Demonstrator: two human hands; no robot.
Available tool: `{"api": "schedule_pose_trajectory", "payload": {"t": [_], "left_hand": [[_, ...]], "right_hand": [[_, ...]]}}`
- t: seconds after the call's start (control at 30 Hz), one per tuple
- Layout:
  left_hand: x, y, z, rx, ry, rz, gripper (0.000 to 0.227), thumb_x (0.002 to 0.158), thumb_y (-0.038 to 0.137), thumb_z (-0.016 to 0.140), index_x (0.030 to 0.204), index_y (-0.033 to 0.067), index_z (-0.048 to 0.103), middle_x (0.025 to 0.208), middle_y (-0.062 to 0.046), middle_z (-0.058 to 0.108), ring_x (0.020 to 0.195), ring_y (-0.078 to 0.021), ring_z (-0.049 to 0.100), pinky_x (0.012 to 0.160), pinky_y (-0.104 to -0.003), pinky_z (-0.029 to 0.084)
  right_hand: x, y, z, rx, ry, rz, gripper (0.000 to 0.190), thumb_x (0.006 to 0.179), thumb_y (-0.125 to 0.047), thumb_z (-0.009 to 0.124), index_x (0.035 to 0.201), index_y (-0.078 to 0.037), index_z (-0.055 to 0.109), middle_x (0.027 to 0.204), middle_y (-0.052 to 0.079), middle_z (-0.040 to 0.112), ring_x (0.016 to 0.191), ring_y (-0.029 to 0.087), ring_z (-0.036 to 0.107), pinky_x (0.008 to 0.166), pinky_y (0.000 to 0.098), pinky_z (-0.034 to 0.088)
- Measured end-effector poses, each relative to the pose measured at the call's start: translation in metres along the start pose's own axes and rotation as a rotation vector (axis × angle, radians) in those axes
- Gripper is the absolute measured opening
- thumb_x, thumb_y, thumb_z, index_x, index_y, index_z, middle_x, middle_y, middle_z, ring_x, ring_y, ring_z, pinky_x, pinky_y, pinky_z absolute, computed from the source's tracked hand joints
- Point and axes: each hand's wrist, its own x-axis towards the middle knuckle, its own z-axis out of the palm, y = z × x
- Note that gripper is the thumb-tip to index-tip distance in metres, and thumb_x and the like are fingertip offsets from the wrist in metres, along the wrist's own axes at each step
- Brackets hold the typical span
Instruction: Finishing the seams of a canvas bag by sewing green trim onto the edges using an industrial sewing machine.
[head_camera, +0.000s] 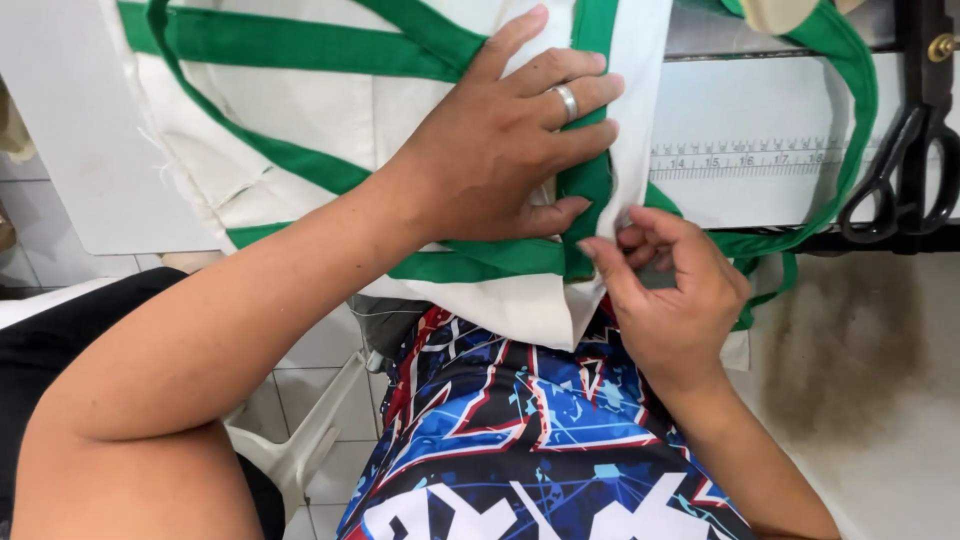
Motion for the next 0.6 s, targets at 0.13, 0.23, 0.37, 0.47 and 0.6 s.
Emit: {"api": "schedule_pose_trajectory", "payload": {"t": [0.13,0.23,0.37,0.47,0.6], "left_hand": [[-0.001,0.001,0.001,-0.014,0.017,-0.004,0.052,0.082,0.047,0.08,0.114,0.0083,0.063,0.131,-0.012,0.057,0.124,-0.0313,0.049,0.11,-0.055,0.024],[-0.001,0.001,0.002,-0.022,0.016,-0.015,0.053,0.083,0.048,0.079,0.114,0.0083,0.063,0.13,-0.013,0.058,0.124,-0.0322,0.049,0.11,-0.055,0.022],[0.0,0.001,0.001,-0.022,0.034,-0.019,0.055,0.08,0.049,0.081,0.113,0.009,0.063,0.13,-0.012,0.058,0.124,-0.0313,0.048,0.11,-0.054,0.022],[-0.001,0.003,-0.001,-0.02,0.03,-0.039,0.062,0.079,0.049,0.08,0.12,0.0092,0.057,0.125,-0.01,0.058,0.121,-0.0299,0.049,0.109,-0.053,0.023],[0.0,0.003,-0.003,0.019,0.045,-0.021,0.053,0.083,0.047,0.079,0.118,0.0111,0.062,0.125,-0.012,0.055,0.122,-0.0324,0.046,0.109,-0.054,0.025]], "right_hand": [[0.0,-0.004,0.002,-0.03,-0.007,0.046,0.021,0.089,0.002,0.079,0.104,0.008,0.066,0.076,0.01,0.064,0.066,0.015,0.057,0.066,0.0264,0.051],[-0.001,-0.01,-0.005,-0.051,-0.037,0.056,0.022,0.089,0.005,0.076,0.108,0.006,0.066,0.075,0.006,0.061,0.065,0.014,0.055,0.068,0.0282,0.05],[0.0,-0.013,-0.006,-0.066,-0.066,0.01,0.024,0.088,0.009,0.074,0.11,0.006,0.065,0.076,0.008,0.06,0.067,0.016,0.055,0.067,0.0294,0.05],[0.0,-0.012,-0.002,-0.074,-0.114,-0.051,0.021,0.087,0.011,0.07,0.106,0.006,0.067,0.077,0.01,0.058,0.067,0.019,0.053,0.065,0.0296,0.048],[0.002,-0.007,0.0,-0.09,-0.179,-0.123,0.021,0.085,0.011,0.067,0.106,0.007,0.065,0.075,0.009,0.058,0.066,0.021,0.052,0.065,0.034,0.047]]}}
